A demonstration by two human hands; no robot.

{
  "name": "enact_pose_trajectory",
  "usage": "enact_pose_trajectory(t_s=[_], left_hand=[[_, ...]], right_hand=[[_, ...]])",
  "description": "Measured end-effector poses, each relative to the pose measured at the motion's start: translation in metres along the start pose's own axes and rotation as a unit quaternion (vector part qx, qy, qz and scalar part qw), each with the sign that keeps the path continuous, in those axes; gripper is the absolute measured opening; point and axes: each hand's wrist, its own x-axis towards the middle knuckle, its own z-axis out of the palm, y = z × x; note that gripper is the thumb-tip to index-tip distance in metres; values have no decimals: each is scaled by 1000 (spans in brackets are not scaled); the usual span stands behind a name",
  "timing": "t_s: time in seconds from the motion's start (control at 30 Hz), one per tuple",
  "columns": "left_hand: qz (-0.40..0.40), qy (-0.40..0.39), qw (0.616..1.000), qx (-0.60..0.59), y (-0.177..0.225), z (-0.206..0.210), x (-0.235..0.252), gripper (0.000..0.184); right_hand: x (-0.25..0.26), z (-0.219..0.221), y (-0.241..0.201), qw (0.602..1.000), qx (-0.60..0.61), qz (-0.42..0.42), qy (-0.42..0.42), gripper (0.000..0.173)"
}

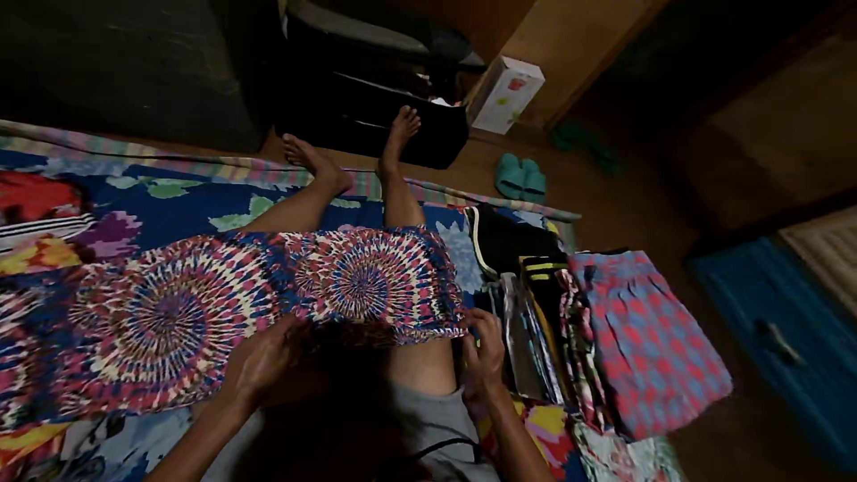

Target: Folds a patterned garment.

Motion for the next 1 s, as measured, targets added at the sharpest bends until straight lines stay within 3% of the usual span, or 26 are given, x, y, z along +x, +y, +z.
enact_pose_trajectory(t_s=[0.1, 0.17, 0.23, 0.27, 0.4, 0.53, 0.6, 0.73, 0.83, 1.0], left_hand=[[24, 20, 1000, 1, -5, 3, -1, 28], [34, 27, 999, 6, -8, 5, -1, 29], [48, 46, 998, -5, -9, 7, -2, 28], [63, 65, 996, -10, -12, 9, -2, 28], [140, 142, 980, -25, -26, 21, -5, 33], [190, 189, 963, -37, -36, 28, -6, 35], [198, 195, 959, -47, -39, 30, -6, 36], [204, 193, 958, -64, -40, 32, -6, 35], [207, 200, 954, -81, -41, 32, -6, 34], [193, 198, 951, -138, -42, 28, -5, 34]], right_hand=[[5, -1, -1, 999, -4, -6, -33, 23], [1, 3, -1, 997, -1, -1, -77, 43], [-3, 13, -7, 997, -28, -32, -64, 72], [-4, 18, -13, 996, -49, -52, -50, 76], [2, 33, -30, 992, -122, -44, -5, 50], [5, 35, -24, 994, -109, 25, -14, 57], [5, 37, -20, 996, -75, 53, -19, 52], [13, 32, 6, 990, 27, 137, 9, 33], [22, 11, 32, 973, 168, 155, 31, 22], [43, -33, 42, 925, 356, 136, -4, 23]])
